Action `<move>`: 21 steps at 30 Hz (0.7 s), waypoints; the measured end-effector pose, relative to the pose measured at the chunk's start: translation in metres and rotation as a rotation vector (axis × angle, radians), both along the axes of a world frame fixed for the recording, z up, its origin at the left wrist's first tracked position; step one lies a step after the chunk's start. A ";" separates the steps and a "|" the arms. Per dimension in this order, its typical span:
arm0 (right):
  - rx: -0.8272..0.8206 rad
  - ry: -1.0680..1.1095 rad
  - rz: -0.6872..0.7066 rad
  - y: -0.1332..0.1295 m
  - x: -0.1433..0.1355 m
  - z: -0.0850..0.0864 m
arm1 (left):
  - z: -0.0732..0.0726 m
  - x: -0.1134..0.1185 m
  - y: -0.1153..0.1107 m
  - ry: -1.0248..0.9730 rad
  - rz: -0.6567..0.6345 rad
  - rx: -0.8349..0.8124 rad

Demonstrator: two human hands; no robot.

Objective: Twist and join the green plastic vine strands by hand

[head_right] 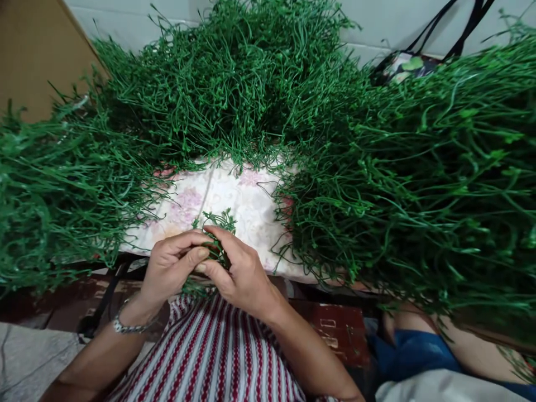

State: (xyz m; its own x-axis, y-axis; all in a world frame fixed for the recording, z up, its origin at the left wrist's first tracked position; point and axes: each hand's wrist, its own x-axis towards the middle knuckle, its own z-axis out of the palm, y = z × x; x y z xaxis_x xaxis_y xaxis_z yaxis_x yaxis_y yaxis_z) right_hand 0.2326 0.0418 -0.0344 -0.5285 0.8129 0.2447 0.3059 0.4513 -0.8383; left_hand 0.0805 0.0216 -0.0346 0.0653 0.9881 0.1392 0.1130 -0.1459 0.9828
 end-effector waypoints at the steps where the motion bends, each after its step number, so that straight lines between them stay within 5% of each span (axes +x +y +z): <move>1: -0.016 -0.006 -0.014 -0.002 0.000 -0.001 | -0.003 0.000 -0.002 -0.033 0.011 -0.010; 9: -0.102 0.030 -0.021 -0.003 0.003 -0.007 | -0.011 0.000 -0.009 -0.147 0.099 -0.136; 14: -0.001 0.117 -0.006 0.000 0.001 -0.008 | -0.003 -0.003 -0.007 -0.219 -0.082 -0.242; 21: 0.184 -0.060 0.112 0.001 0.012 -0.002 | 0.008 -0.013 -0.003 0.151 -0.239 -0.159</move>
